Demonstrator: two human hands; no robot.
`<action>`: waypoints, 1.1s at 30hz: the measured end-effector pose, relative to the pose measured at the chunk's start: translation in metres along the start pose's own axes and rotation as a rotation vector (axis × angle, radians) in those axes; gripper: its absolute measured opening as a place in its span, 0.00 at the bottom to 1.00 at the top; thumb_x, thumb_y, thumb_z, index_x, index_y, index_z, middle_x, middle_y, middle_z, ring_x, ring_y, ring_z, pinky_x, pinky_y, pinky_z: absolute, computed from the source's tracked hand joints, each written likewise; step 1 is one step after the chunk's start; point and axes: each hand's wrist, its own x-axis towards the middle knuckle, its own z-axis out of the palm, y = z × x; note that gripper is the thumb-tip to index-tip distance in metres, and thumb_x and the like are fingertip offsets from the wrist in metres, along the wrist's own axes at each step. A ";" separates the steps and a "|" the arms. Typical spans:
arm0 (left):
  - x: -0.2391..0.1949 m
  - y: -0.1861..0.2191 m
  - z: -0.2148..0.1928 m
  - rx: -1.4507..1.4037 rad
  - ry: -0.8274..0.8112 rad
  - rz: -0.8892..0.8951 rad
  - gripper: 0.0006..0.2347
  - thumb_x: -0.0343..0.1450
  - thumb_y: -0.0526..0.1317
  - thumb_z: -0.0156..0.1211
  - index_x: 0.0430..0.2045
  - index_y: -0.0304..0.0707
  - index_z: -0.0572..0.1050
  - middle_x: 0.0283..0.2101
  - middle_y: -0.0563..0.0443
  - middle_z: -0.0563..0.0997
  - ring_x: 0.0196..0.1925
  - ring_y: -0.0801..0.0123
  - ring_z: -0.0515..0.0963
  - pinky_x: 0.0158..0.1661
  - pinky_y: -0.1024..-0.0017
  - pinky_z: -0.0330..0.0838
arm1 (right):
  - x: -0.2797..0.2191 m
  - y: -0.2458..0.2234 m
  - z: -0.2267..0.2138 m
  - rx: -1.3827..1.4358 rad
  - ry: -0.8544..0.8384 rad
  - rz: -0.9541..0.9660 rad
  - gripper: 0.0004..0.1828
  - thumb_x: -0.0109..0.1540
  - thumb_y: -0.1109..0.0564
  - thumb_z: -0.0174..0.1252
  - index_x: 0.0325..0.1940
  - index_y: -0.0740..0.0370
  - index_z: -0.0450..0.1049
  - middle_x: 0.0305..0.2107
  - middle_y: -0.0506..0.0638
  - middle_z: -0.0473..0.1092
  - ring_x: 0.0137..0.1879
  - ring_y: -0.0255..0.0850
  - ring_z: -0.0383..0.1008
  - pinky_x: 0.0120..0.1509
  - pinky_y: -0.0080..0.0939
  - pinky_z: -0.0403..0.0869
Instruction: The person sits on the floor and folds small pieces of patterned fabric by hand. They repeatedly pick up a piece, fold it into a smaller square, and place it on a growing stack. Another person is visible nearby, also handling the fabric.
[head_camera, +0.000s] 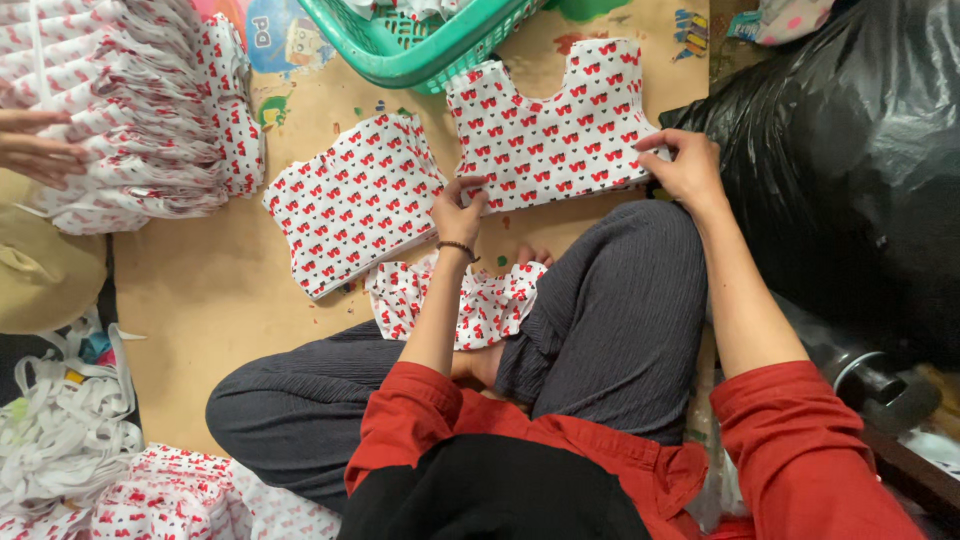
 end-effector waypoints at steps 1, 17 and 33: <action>0.000 0.002 -0.001 0.000 0.002 -0.008 0.12 0.65 0.32 0.67 0.39 0.53 0.83 0.39 0.55 0.85 0.42 0.75 0.81 0.48 0.74 0.75 | 0.002 0.001 0.001 -0.002 -0.007 0.003 0.11 0.57 0.46 0.69 0.44 0.35 0.83 0.33 0.44 0.77 0.41 0.43 0.77 0.48 0.43 0.74; -0.071 0.001 -0.109 -0.041 -0.077 0.048 0.12 0.70 0.29 0.61 0.46 0.42 0.79 0.43 0.42 0.83 0.42 0.58 0.85 0.42 0.65 0.83 | -0.016 -0.014 -0.018 -0.227 0.167 -0.340 0.12 0.57 0.57 0.70 0.45 0.53 0.83 0.33 0.55 0.69 0.41 0.51 0.74 0.51 0.48 0.72; -0.130 -0.102 -0.116 0.913 -0.063 -0.443 0.17 0.69 0.53 0.59 0.43 0.43 0.77 0.47 0.41 0.80 0.54 0.46 0.81 0.50 0.52 0.77 | -0.209 -0.157 0.164 0.062 -0.452 -0.495 0.14 0.62 0.50 0.61 0.47 0.61 0.76 0.36 0.63 0.73 0.45 0.63 0.76 0.52 0.58 0.74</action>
